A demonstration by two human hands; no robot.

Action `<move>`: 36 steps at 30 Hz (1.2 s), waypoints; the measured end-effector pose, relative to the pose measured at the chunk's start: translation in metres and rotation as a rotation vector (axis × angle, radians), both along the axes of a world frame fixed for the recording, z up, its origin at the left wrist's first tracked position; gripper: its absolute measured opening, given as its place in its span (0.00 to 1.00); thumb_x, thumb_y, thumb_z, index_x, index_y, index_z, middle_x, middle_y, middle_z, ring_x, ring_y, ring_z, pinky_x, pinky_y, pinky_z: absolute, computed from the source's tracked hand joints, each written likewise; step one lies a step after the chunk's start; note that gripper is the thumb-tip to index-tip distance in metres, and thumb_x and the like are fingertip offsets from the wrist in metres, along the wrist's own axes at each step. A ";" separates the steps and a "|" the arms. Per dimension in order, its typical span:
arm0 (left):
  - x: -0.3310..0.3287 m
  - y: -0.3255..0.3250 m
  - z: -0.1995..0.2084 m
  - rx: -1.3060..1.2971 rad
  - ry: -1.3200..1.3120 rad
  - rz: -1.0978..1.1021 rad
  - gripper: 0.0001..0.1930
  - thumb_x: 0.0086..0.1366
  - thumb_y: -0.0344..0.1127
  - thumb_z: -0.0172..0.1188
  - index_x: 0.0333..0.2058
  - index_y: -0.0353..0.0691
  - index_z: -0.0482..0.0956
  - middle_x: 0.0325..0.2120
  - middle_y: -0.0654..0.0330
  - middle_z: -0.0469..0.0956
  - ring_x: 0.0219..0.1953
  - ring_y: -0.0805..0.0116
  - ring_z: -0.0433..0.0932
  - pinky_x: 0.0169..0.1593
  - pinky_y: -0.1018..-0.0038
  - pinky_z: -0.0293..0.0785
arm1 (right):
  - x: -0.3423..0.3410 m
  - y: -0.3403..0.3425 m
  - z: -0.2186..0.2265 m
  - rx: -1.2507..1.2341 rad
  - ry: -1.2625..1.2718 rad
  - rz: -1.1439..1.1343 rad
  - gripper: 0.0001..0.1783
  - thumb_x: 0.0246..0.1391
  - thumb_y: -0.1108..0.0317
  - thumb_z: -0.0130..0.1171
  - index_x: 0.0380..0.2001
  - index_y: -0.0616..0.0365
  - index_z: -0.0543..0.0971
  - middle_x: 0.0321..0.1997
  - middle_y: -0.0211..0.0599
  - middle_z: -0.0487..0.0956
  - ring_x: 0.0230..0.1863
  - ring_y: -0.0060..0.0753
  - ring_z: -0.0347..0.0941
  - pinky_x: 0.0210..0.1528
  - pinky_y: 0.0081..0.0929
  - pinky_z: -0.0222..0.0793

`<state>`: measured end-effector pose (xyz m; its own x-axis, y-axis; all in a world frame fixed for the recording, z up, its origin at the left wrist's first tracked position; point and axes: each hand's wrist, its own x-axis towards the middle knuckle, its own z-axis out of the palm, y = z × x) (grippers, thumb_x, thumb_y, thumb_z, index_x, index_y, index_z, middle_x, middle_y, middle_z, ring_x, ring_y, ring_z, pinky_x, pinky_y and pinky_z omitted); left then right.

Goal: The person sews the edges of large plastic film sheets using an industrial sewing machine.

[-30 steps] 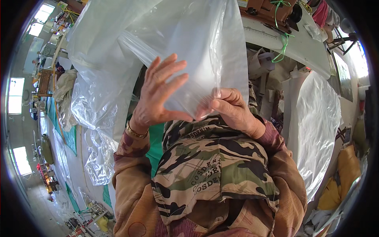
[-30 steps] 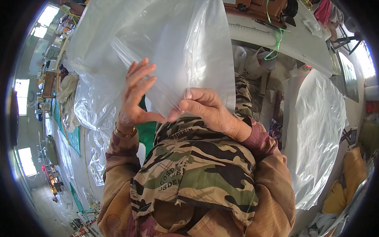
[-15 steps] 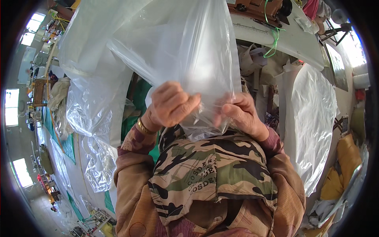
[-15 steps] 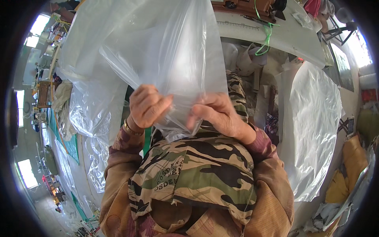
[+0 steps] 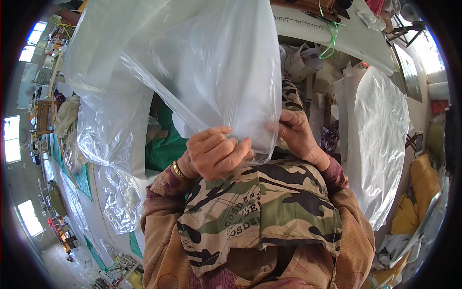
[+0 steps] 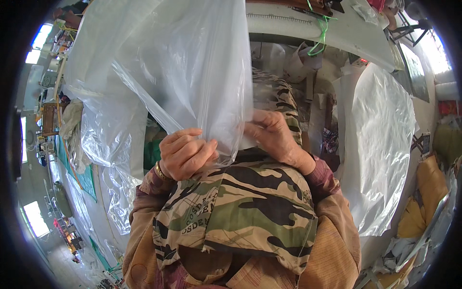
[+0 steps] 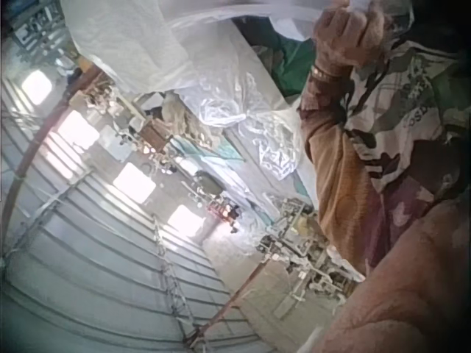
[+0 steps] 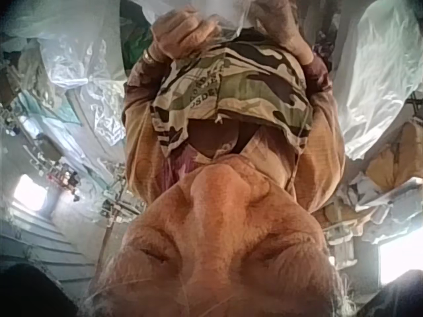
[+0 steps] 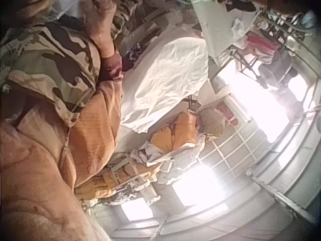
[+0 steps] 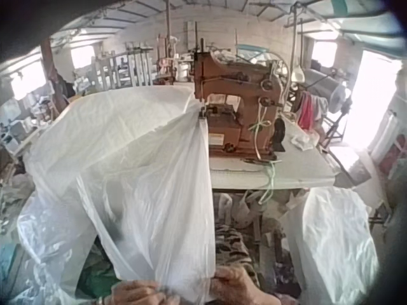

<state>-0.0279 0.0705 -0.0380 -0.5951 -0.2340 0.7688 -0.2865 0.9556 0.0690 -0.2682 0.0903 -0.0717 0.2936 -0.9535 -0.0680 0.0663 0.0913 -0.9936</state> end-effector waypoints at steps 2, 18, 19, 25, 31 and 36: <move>0.001 0.007 0.007 0.018 -0.005 0.014 0.14 0.54 0.32 0.72 0.39 0.38 0.81 0.20 0.69 0.68 0.20 0.76 0.70 0.39 0.74 0.82 | 0.008 0.000 0.014 -0.075 -0.015 0.122 0.10 0.63 0.74 0.56 0.45 0.63 0.81 0.38 0.27 0.82 0.40 0.15 0.73 0.46 0.20 0.71; -0.001 0.025 0.014 0.104 -0.140 0.004 0.09 0.54 0.30 0.68 0.35 0.36 0.81 0.41 0.57 0.78 0.43 0.63 0.80 0.47 0.70 0.81 | 0.017 0.002 0.033 -0.259 0.056 0.365 0.12 0.65 0.71 0.52 0.48 0.64 0.77 0.39 0.43 0.80 0.41 0.33 0.76 0.46 0.30 0.71; -0.001 0.025 0.014 0.105 -0.139 0.007 0.09 0.54 0.30 0.68 0.35 0.36 0.81 0.41 0.57 0.78 0.43 0.63 0.80 0.47 0.70 0.81 | 0.016 0.001 0.033 -0.253 0.056 0.378 0.12 0.65 0.70 0.52 0.48 0.65 0.77 0.39 0.44 0.80 0.40 0.35 0.76 0.45 0.30 0.71; -0.001 0.027 0.016 0.157 -0.226 0.014 0.07 0.58 0.32 0.65 0.33 0.36 0.79 0.47 0.52 0.78 0.50 0.58 0.79 0.56 0.64 0.76 | 0.015 -0.002 0.027 -0.266 0.102 0.412 0.12 0.66 0.70 0.50 0.48 0.66 0.76 0.39 0.45 0.80 0.40 0.36 0.76 0.45 0.31 0.71; -0.001 0.027 0.016 0.155 -0.314 0.021 0.05 0.60 0.34 0.61 0.32 0.39 0.79 0.46 0.57 0.78 0.57 0.59 0.74 0.64 0.53 0.66 | 0.012 -0.004 0.019 -0.128 -0.103 0.498 0.14 0.64 0.69 0.54 0.48 0.68 0.75 0.40 0.40 0.81 0.42 0.27 0.74 0.47 0.30 0.69; -0.003 0.026 0.017 0.105 -0.371 -0.004 0.05 0.60 0.34 0.60 0.31 0.41 0.79 0.46 0.58 0.78 0.57 0.60 0.73 0.65 0.49 0.64 | 0.011 -0.008 0.017 0.183 -0.276 0.490 0.18 0.66 0.61 0.54 0.46 0.67 0.78 0.40 0.34 0.80 0.43 0.22 0.71 0.48 0.25 0.68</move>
